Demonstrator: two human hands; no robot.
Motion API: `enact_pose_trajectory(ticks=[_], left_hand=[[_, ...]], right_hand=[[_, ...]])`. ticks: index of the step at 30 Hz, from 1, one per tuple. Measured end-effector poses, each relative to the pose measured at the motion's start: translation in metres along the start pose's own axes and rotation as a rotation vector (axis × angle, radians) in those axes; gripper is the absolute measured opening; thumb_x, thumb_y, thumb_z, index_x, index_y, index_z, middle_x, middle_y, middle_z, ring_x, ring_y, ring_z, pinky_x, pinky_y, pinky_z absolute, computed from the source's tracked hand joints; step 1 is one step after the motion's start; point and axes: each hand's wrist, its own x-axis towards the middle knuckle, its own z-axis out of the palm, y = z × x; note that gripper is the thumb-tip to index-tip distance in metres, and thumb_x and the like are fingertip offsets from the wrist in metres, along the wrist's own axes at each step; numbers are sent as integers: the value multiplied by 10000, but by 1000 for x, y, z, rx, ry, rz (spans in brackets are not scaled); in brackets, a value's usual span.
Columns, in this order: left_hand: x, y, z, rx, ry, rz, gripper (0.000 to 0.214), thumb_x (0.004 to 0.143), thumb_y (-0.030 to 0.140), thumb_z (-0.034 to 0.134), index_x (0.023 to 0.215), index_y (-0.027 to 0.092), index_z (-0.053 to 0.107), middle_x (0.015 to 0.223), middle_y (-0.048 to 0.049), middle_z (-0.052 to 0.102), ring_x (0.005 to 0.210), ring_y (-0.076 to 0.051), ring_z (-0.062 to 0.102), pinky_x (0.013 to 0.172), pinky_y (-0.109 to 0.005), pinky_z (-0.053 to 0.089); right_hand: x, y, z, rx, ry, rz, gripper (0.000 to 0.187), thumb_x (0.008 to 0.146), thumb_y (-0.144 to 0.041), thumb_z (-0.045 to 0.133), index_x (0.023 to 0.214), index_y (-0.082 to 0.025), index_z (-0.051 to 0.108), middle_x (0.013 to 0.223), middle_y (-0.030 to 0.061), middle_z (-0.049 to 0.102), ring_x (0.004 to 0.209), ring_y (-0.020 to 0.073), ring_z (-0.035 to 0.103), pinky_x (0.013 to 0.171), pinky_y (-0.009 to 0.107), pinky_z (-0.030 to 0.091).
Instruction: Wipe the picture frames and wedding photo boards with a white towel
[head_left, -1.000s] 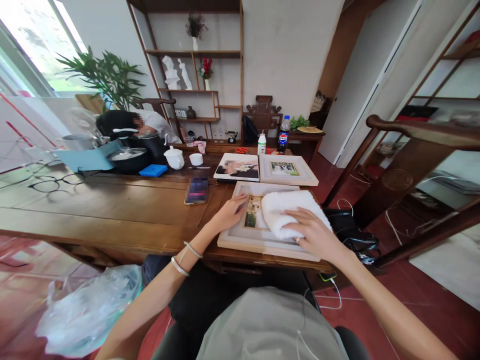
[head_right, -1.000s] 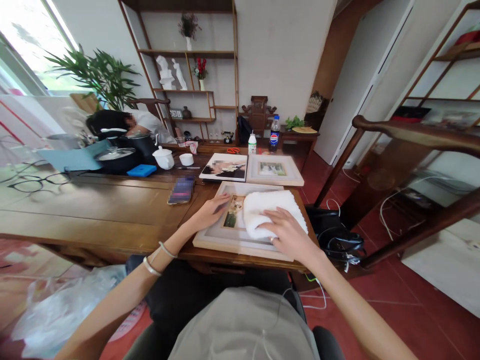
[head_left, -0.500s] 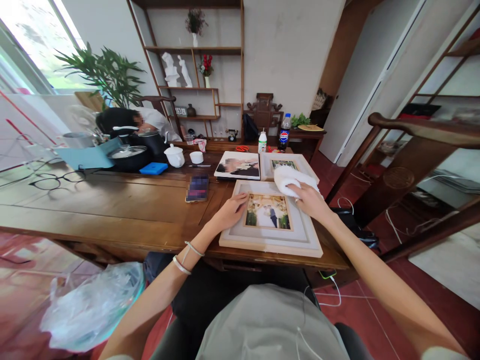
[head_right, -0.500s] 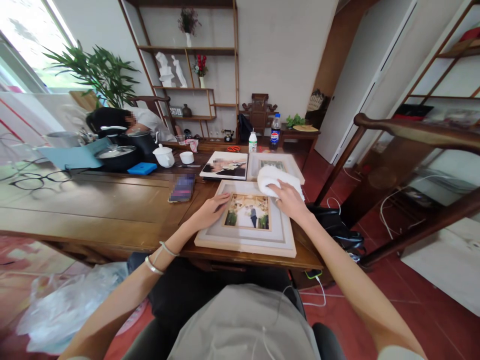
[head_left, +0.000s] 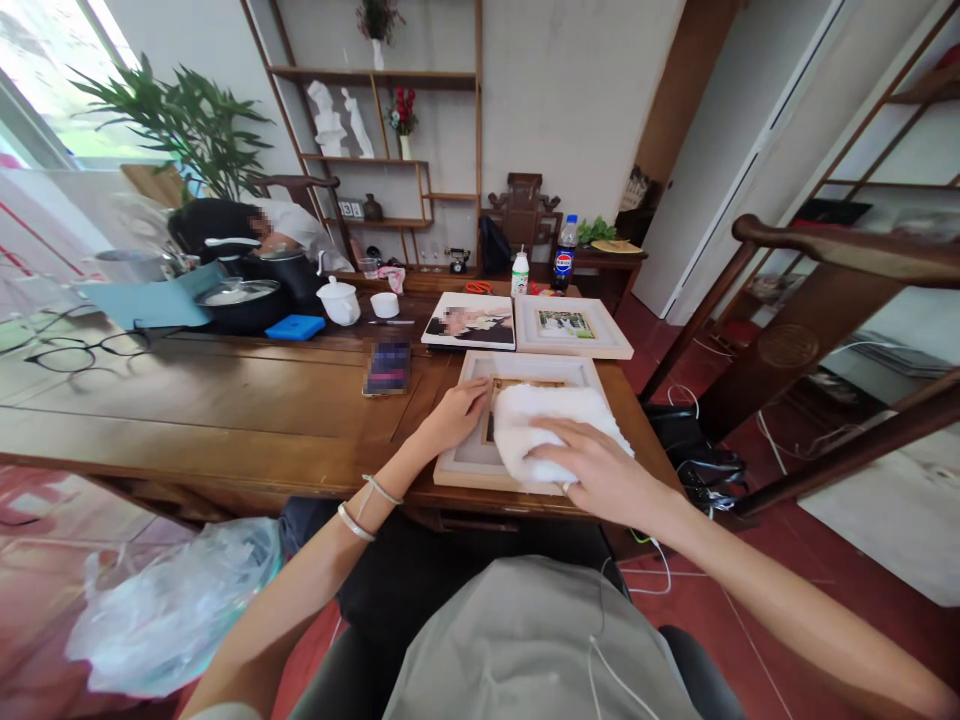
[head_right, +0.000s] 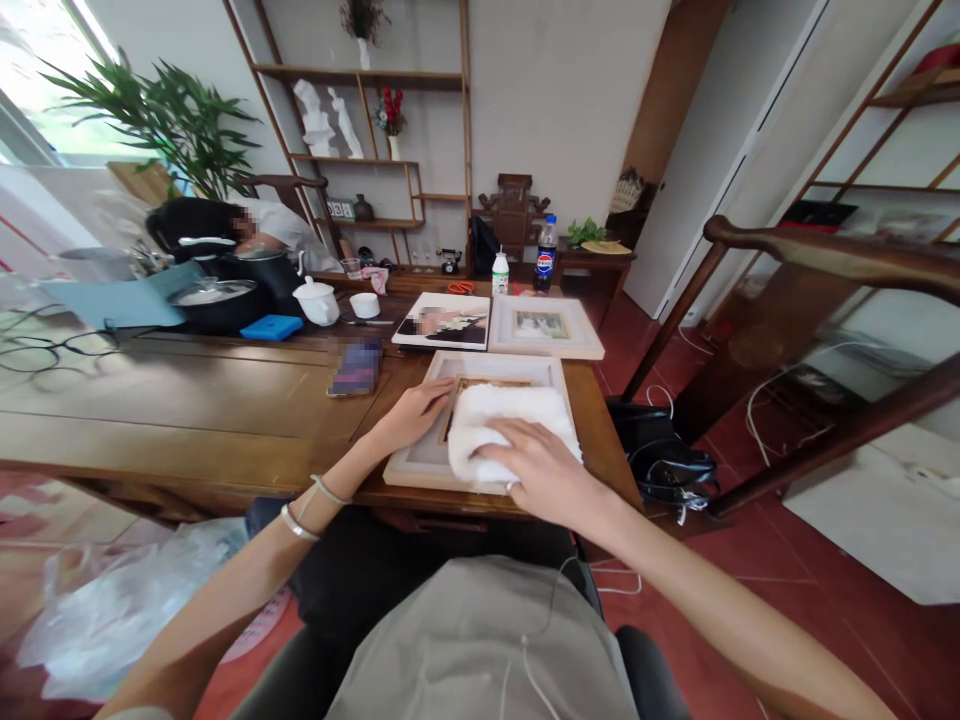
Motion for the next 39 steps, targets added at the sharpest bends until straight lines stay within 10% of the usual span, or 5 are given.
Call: enact_pose_trajectory(ticks=[9,17,24,34,39], left_hand=[[0,2,-4,-17,-16,2,401,920,205,329,1184,94,611,1281,-124,580,1224,-215,518,1087,-386,371],[1,1,-1,-38,18,-17,383,910,185,352,1175,131,622,1258,-96,603,1189,-213,549,1068,-380,394],[3,-1,-5,-20,-25,-2,367,897,165,368,1146,122,633,1258,-103,602,1175,-216,559,1053,-361,412],[-1,0,-3,13,-22,11,341,886,161,425,1154,144,634,1285,-88,582,1221,-222,521,1083,-393,380],[-1,3,-5,25,-32,14,336,891,172,427,1153,130,633,1294,-108,572,1223,-236,518,1075,-393,388]], right_hand=[[49,91,17,-305,134,209,575,672,43,450,1192,-165,580,1342,141,510,1269,320,413,1013,496,337],[40,-13,0,-167,-66,90,476,732,-68,493,1158,-247,605,1008,101,650,890,248,612,734,332,452],[51,-62,32,-210,32,-1,366,788,-102,477,1123,-120,623,1314,223,519,1224,354,464,953,475,405],[-31,-2,-8,-162,-62,180,561,587,24,432,1035,-220,665,1332,109,540,1220,297,501,964,475,439],[-25,42,-16,-163,-1,255,630,599,14,427,1159,-225,587,1143,106,641,1015,286,615,840,420,494]])
